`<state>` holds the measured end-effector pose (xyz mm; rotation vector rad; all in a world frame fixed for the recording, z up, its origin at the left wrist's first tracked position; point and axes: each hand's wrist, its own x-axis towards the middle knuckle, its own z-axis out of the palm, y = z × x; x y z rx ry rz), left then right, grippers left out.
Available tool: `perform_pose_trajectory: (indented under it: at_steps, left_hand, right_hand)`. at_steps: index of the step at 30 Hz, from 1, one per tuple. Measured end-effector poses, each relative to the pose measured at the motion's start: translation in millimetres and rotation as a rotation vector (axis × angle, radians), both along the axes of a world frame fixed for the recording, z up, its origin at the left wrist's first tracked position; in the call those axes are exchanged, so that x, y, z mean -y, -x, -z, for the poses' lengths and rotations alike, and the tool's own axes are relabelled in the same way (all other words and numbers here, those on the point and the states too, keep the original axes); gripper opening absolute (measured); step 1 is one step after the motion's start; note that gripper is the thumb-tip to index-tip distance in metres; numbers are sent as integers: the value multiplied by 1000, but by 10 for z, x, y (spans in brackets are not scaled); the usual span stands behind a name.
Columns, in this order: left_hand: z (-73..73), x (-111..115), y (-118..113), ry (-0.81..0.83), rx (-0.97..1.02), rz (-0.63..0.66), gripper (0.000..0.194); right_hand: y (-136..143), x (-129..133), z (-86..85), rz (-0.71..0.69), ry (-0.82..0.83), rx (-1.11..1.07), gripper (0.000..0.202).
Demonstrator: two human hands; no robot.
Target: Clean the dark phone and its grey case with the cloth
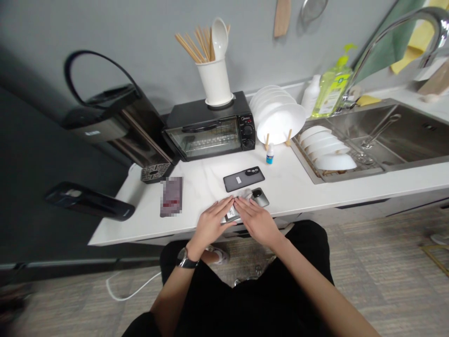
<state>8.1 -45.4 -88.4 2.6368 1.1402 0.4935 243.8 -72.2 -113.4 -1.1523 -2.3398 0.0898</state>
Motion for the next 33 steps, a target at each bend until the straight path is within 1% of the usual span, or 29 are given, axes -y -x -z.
perform_pose_trajectory:
  at_steps: [1,2,3,6,7,9,11,13,16,17,18,21,22,23,24,25,28,30,32,33]
  left_hand:
    - [11,12,10,-9,-17,12,76]
    - [21,24,19,-16,-30,20,74]
    - [30,35,25,-22,-38,25,72]
    - [54,53,11,-34,22,28,66]
    - [60,52,-6,-31,69,22,60]
    - [64,40,-54,-11,167,-13,45]
    - [62,17,-111,21,238,-56,35]
    - [65,-8,-160,51,284,-90,30]
    - [108,-39,-186,70,309,-140,29]
    - [135,-46,-180,66,291,-161,29]
    - [167,-53,-168,60,259,-182,28]
    - [261,-69,-121,53,158,-217,26]
    - [281,-72,-109,57,141,-220,28]
    - [291,-72,-101,59,135,-220,29]
    - [288,-71,-99,61,141,-220,28]
    - [275,-69,-102,64,156,-220,27]
    - [195,-56,-133,72,232,-209,30]
    - [145,-52,-156,76,263,-206,33]
    - [130,-53,-169,77,259,-214,33]
    - [139,-57,-171,73,246,-223,31]
  right_hand:
    - [-4,2,-6,-43,6,-18,58]
    - [-37,-2,-14,-46,7,-49,55]
    - [-94,-10,-25,-6,0,-94,53]
    - [-300,-39,-75,204,-62,-228,50]
    - [-354,-48,-97,244,-83,-242,50]
    - [-416,-73,-138,266,-111,-237,51]
    - [-422,-109,-167,271,-128,-232,52]
    - [-374,-144,-175,293,-154,-256,51]
    - [-167,-139,-164,315,-183,-268,52]
    - [-58,-113,-159,295,-177,-246,54]
    - [65,-78,-153,247,-162,-207,56]
    - [406,33,-141,5,-106,-64,64]
    - [467,51,-136,-61,-102,-33,66]
    - [485,51,-130,-90,-108,-19,67]
    - [457,31,-124,-78,-122,-22,68]
    - [388,-7,-118,-26,-134,-37,69]
    - [62,-177,-112,242,-144,-112,68]
    - [-77,-257,-125,379,-129,-144,67]
    - [-31,-253,-151,420,-110,-153,68]
    - [65,-218,-165,398,-97,-146,69]
